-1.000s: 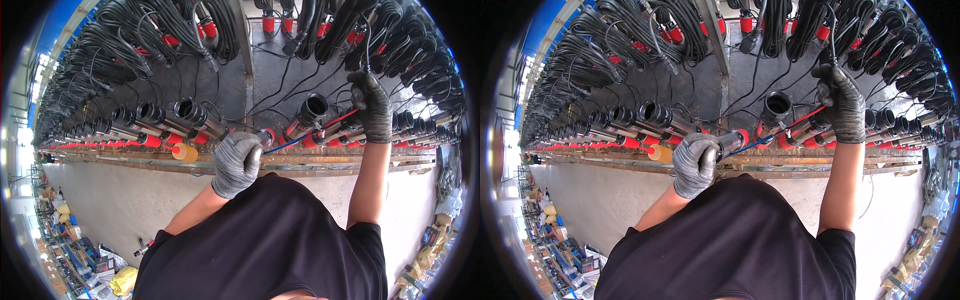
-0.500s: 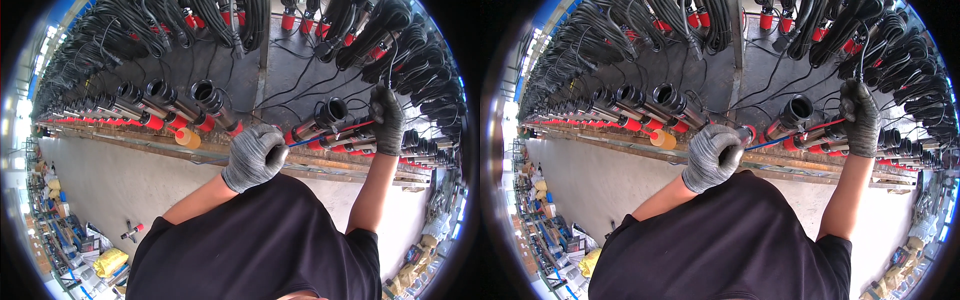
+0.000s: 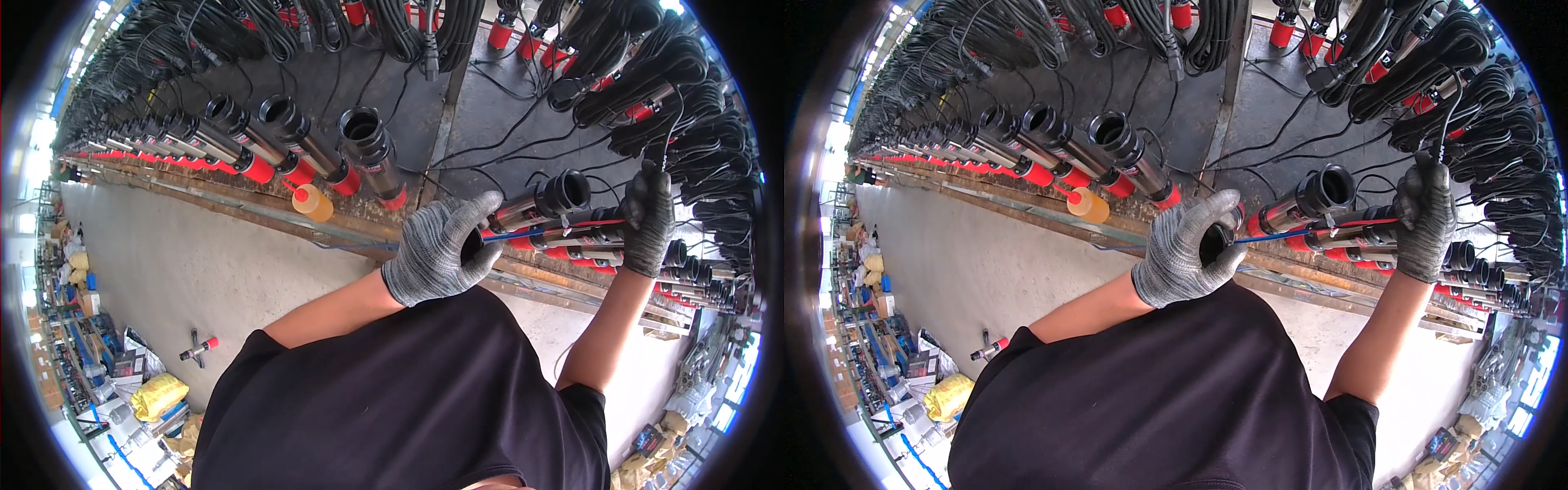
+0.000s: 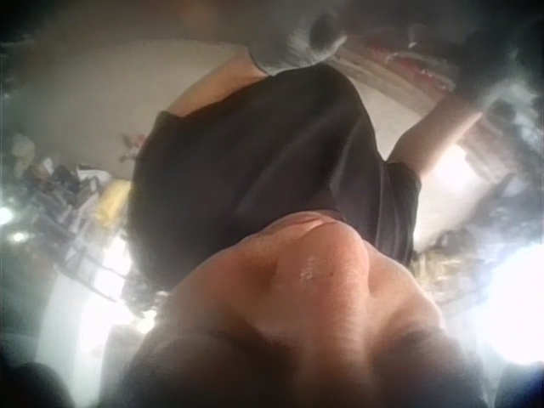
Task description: The person inserts black power cables into the top openings of several red and black submersible pump units lined up on a rack. They then use a red-tipped oil dispenser to apply liquid into the center of a pump head and finish by pulling and straightening the cables on several adjacent units.
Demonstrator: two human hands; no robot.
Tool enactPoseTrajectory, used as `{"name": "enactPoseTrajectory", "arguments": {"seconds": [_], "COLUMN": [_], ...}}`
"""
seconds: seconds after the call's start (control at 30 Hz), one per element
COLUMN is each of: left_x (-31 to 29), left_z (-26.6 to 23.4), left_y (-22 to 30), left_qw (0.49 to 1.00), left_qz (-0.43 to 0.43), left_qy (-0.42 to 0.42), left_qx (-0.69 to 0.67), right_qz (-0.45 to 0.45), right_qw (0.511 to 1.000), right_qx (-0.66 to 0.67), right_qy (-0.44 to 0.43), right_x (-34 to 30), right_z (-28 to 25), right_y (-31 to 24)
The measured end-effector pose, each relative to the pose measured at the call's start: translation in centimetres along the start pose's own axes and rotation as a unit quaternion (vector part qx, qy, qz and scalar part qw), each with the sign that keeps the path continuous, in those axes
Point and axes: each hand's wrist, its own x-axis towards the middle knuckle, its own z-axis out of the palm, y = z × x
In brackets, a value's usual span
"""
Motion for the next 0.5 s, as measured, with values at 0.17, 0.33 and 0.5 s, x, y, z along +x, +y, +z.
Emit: {"name": "enactPoseTrajectory", "arguments": {"seconds": [0.17, 0.33, 0.5], "left_x": [-0.10, -0.19, -0.08], "left_z": [-0.11, 0.10, 0.31], "left_y": [-0.18, -0.28, -0.03], "left_qw": [1.000, 1.000, 1.000], "left_qz": [-0.009, -0.002, -0.003], "left_qy": [0.001, -0.003, -0.005], "left_qx": [-0.006, -0.009, -0.009], "right_qz": [0.005, -0.002, 0.001], "right_qw": [0.999, 0.999, 0.999], "right_qx": [0.023, 0.026, 0.026], "right_qy": [-0.025, -0.040, -0.037], "right_x": [0.12, 0.23, 0.09], "right_z": [-0.41, -0.50, -0.31], "right_y": [-0.12, 0.00, -0.11]}}
